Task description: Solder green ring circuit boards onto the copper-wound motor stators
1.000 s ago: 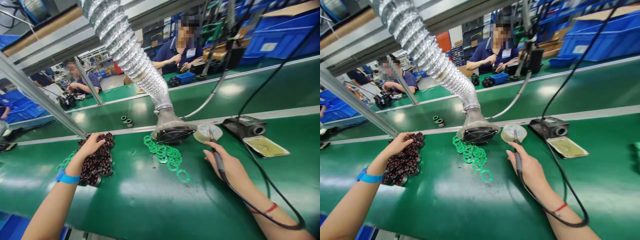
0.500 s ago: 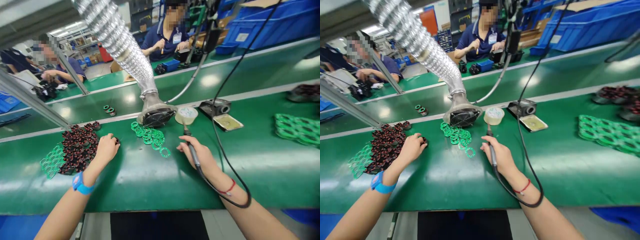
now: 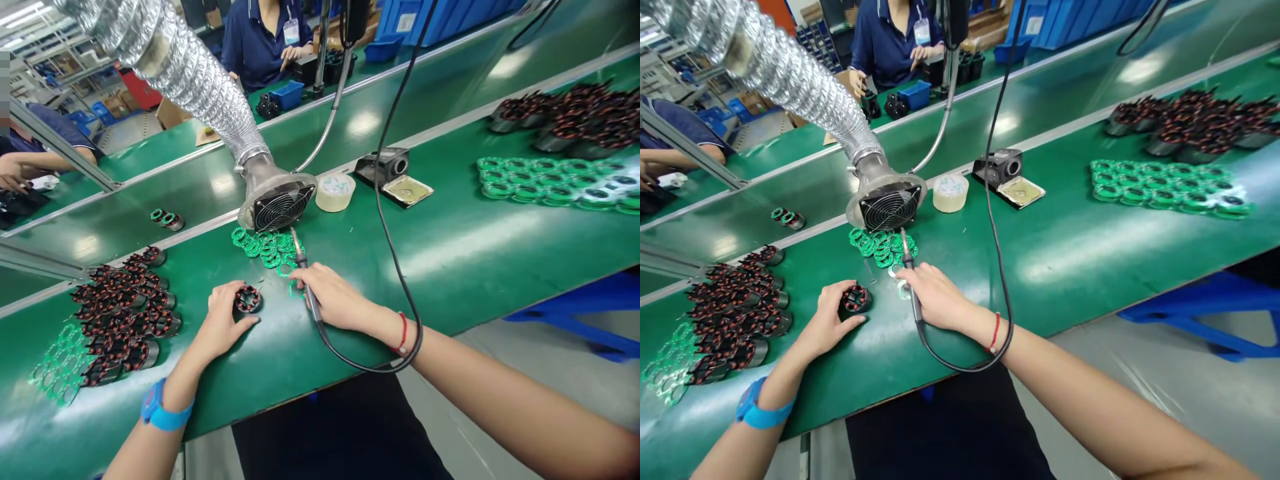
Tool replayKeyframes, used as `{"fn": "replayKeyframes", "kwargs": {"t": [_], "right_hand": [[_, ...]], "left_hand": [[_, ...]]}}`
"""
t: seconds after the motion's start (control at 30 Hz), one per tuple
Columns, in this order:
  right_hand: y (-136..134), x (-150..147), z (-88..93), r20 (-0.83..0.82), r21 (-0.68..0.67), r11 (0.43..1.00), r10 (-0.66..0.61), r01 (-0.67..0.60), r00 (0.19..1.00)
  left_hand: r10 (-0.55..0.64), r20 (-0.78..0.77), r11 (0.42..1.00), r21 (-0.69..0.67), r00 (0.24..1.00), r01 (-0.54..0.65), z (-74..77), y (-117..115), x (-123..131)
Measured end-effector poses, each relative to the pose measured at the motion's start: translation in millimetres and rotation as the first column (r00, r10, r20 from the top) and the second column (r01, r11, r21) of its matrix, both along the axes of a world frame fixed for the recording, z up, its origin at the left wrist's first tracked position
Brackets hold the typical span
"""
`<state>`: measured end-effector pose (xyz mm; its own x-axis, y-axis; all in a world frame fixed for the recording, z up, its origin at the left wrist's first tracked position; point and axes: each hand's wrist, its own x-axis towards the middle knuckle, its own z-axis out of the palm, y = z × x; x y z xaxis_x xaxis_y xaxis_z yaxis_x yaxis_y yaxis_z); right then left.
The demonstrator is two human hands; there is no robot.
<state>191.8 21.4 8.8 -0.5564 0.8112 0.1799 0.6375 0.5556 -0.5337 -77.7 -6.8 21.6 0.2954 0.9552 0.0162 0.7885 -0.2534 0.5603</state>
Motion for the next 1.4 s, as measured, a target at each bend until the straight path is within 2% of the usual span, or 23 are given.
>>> {"fn": "replayKeyframes", "kwargs": {"t": [0.07,0.2,0.27,0.37,0.47,0.6,0.7,0.77,0.83,0.9,1.0,1.4], "right_hand": [[-3.5,-5.1,3.4,-0.003,-0.009,1.000,0.012,-0.012,1.000],[-8.4,-17.2,5.2,0.007,-0.030,0.987,-0.160,0.160,0.987],[-8.9,-21.5,4.3,0.044,-0.019,0.991,-0.129,0.130,0.991],[-8.3,-22.7,3.1,0.056,0.000,1.000,-0.010,0.010,0.998],[-9.3,-15.7,3.0,-0.064,0.010,1.000,0.010,-0.010,0.998],[-21.0,1.6,4.7,-0.266,0.031,0.999,-0.011,0.020,0.964],[-36.5,12.4,5.6,-0.370,0.014,0.982,-0.170,0.189,0.913],[-46.4,16.5,3.8,-0.456,-0.114,0.944,-0.328,0.311,0.827],[-53.7,18.2,-0.1,-0.519,-0.290,0.888,-0.459,0.356,0.721],[-57.3,18.2,-4.7,-0.556,-0.427,0.841,-0.535,0.334,0.637],[-57.5,16.9,-8.5,-0.587,-0.510,0.811,-0.572,0.287,0.573],[-54.1,16.2,-7.2,-0.595,-0.573,0.785,-0.596,0.236,0.539]], "left_hand": [[0.026,0.046,1.000,-0.015,0.999,-0.025,-1.8,-1.0,14.0],[-0.008,0.143,0.992,-0.126,0.990,0.026,13.4,1.9,25.0],[-0.083,0.099,0.985,-0.145,0.992,0.097,25.2,4.9,24.4],[-0.235,-0.057,0.964,-0.142,0.970,0.225,35.6,7.8,23.6],[-0.298,-0.118,0.953,-0.097,0.947,0.288,30.3,6.2,26.2],[-0.265,-0.027,0.964,-0.032,0.964,0.265,10.8,1.2,30.2],[-0.200,0.043,0.980,-0.008,0.979,0.200,1.0,1.1,32.3],[-0.184,0.049,0.983,0.004,0.982,0.184,-1.5,2.6,33.9],[-0.205,0.030,0.979,0.012,0.978,0.205,-2.0,3.8,36.0],[-0.224,0.009,0.974,0.024,0.974,0.224,-1.5,4.3,38.3],[-0.222,-0.009,0.974,0.050,0.975,0.222,-0.8,3.9,41.0],[-0.206,-0.057,0.971,0.115,0.977,0.212,-2.4,4.6,41.9]]}}
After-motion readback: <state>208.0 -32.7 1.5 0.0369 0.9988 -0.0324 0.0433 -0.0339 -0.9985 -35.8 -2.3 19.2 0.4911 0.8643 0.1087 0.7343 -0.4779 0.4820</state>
